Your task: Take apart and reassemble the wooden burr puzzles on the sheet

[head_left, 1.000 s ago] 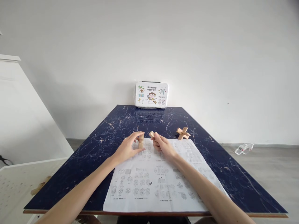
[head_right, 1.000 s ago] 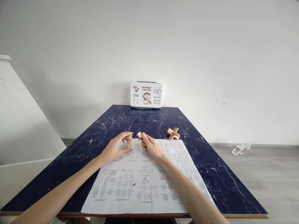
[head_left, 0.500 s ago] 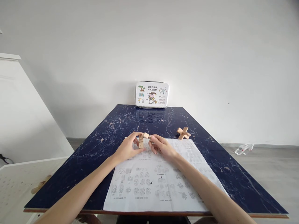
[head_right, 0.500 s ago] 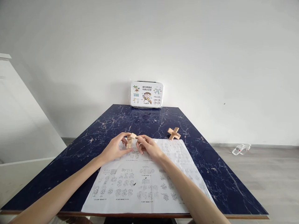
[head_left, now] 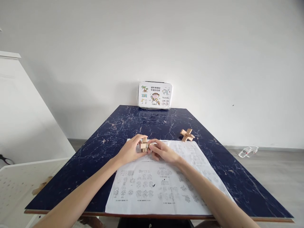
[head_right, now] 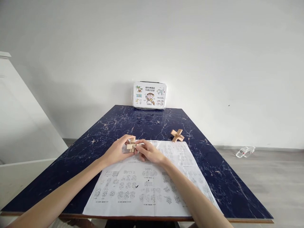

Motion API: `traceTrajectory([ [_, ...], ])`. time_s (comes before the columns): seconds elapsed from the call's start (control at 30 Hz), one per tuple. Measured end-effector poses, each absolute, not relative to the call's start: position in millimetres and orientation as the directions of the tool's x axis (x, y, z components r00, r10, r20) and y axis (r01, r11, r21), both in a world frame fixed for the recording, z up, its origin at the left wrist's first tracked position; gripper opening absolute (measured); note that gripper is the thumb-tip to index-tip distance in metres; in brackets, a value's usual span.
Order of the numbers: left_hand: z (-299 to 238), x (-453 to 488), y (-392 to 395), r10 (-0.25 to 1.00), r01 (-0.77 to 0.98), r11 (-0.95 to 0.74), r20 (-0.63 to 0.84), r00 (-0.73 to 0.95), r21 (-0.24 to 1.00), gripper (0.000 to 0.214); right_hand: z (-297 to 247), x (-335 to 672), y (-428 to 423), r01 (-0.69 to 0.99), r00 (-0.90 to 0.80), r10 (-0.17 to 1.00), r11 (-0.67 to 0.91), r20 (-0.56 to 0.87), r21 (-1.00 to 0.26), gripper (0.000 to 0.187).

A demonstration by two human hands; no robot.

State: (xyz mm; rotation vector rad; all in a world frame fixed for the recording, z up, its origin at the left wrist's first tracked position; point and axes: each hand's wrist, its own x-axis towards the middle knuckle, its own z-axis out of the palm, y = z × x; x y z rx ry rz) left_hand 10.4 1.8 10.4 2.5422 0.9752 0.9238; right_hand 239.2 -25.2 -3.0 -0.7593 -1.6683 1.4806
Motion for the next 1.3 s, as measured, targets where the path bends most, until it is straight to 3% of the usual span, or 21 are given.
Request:
traceTrajectory([
  [0.3, 10.0, 10.7, -0.1, 0.638, 0.527, -0.770, 0.480, 0.602, 0.360, 0.055, -8.7, 232.4, -28.7, 0.043, -0.427, 0.888, 0.208, 0.171, -0.977, 0.041],
  [0.57, 11.1, 11.4, -1.5, 0.619, 0.523, -0.784, 0.500, 0.606, 0.335, 0.059, -11.1, 230.1, -30.4, 0.187, -0.326, 0.898, 0.368, 0.296, -0.911, 0.031],
  [0.77, 12.7, 13.8, -5.2, 0.609, 0.522, -0.791, 0.497, 0.618, 0.320, 0.056, -8.0, 230.9, -30.4, 0.255, -0.260, 0.930, 0.326, 0.260, -0.910, 0.038],
  [1.3, 10.5, 15.3, -7.6, 0.604, 0.512, -0.793, 0.530, 0.595, 0.330, 0.057, -2.3, 229.2, -28.7, 0.243, -0.208, 0.960, 0.234, 0.185, -0.941, 0.059],
])
